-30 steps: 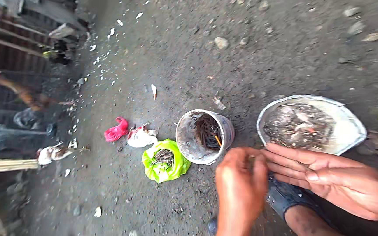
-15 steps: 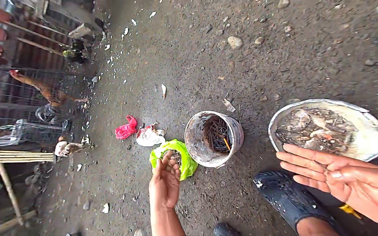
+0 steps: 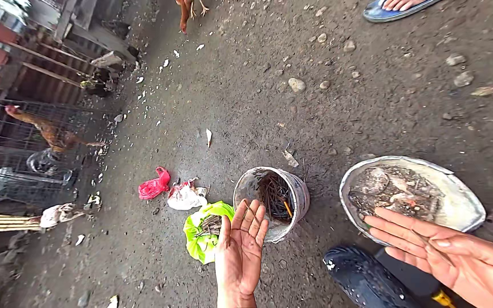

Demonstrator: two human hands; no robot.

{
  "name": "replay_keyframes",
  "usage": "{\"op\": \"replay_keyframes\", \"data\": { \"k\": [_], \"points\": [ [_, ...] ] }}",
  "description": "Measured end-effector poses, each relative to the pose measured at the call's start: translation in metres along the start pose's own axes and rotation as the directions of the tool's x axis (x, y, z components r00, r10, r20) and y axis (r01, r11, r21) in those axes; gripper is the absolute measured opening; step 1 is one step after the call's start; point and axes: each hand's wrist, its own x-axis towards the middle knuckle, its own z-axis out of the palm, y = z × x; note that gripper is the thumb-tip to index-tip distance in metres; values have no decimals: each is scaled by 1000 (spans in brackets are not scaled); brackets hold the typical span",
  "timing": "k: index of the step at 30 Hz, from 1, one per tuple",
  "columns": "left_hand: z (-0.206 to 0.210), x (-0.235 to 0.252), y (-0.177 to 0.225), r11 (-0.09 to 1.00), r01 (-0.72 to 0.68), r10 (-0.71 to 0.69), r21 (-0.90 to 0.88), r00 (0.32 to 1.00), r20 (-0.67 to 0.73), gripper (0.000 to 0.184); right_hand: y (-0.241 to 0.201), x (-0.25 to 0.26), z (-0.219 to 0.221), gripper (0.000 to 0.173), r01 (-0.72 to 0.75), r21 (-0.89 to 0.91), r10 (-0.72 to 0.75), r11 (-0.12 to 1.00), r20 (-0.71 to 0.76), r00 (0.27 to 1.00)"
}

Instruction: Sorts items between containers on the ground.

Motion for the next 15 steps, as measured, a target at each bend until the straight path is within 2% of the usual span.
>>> {"op": "replay_keyframes", "data": {
  "k": [12, 15],
  "points": [
    [3, 4, -4, 999, -8, 8, 52, 1000, -18, 73, -2, 1, -3, 57, 24, 1, -24, 1000, 39, 999],
    [4, 5, -7, 997, -23, 26, 79, 999, -33, 63, 0, 1, -3, 57, 22, 6, -22, 1000, 51, 998]
  ]
}}
